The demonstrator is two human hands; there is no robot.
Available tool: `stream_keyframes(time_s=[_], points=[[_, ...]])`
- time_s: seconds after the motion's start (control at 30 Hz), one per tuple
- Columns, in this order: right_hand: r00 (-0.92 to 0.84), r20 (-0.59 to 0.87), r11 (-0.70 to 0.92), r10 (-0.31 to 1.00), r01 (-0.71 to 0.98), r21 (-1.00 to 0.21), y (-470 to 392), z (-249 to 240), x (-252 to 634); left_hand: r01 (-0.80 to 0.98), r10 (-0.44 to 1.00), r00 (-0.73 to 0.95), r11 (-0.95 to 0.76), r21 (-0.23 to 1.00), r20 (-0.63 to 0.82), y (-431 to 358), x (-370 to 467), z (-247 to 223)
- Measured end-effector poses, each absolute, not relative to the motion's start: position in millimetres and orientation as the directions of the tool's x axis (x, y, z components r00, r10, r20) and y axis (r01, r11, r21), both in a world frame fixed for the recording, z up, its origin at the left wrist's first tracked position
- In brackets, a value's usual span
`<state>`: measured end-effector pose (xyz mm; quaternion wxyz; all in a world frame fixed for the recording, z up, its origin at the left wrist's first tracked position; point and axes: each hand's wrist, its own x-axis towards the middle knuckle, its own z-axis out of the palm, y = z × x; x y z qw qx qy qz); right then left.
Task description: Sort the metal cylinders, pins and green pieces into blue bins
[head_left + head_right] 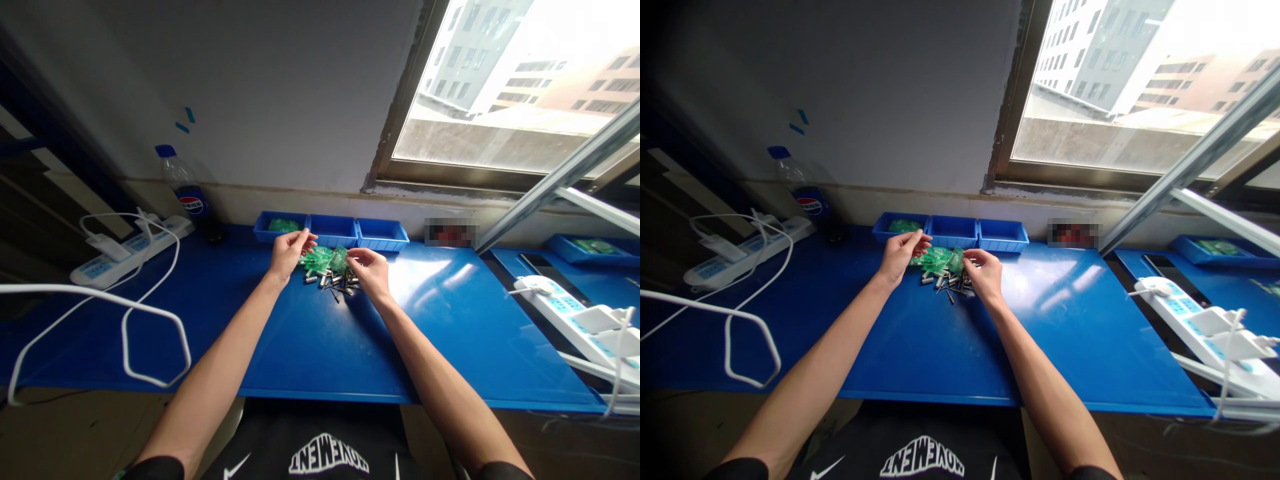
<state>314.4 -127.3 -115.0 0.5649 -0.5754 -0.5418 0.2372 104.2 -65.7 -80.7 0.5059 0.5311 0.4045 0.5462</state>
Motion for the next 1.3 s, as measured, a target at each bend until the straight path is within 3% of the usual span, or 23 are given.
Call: stream_keyframes(time_s=[0.2, 0.3, 0.47, 0.67, 0.77, 0.87, 0.97, 1.07, 1.13, 1.2, 1.3], points=[[0.448, 0.269, 0.303, 0.853, -0.005, -0.953, -125, -104, 319, -0.050, 0.963, 0.116, -0.238, 0.970, 0.243, -72, 108, -76], [0.427, 0.231, 0.313, 0.874, -0.134, -0.940, -126, -100, 319, 0.002, 0.938, 0.197, -0.292, 0.956, 0.286, -76, 111, -76], [0.305, 0.238, 0.299, 0.922, -0.170, -0.939, -129, -96, 315, 0.100, 0.872, 0.392, -0.356, 0.929, 0.292, -83, 114, -78], [0.279, 0.225, 0.285, 0.934, -0.199, -0.937, -132, -93, 312, 0.060, 0.861, 0.437, -0.318, 0.946, 0.261, -83, 112, -77], [0.274, 0.200, 0.256, 0.941, -0.190, -0.948, -131, -94, 314, 0.027, 0.907, 0.347, -0.266, 0.964, 0.240, -79, 111, -75], [0.271, 0.180, 0.229, 0.946, -0.163, -0.960, -131, -95, 316, -0.086, 0.973, 0.129, -0.179, 0.980, 0.189, -70, 107, -76], [0.266, 0.166, 0.221, 0.949, -0.191, -0.956, -132, -94, 317, -0.308, 0.998, -0.062, -0.048, 0.950, 0.031, -59, 101, -79], [0.254, 0.148, 0.209, 0.956, -0.235, -0.949, -132, -92, 316, -0.400, 0.993, -0.095, 0.022, 0.916, -0.066, -52, 95, -82], [0.248, 0.130, 0.194, 0.960, -0.257, -0.947, -133, -91, 316, -0.299, 0.994, -0.110, -0.029, 0.954, -0.005, -52, 93, -84], [0.242, 0.117, 0.184, 0.963, -0.277, -0.943, -133, -91, 317, -0.097, 0.982, -0.113, -0.165, 0.981, 0.154, -54, 93, -84], [0.235, 0.101, 0.172, 0.967, -0.305, -0.937, -133, -92, 318, 0.268, 0.916, -0.001, -0.385, 0.883, 0.400, -60, 95, -86]])
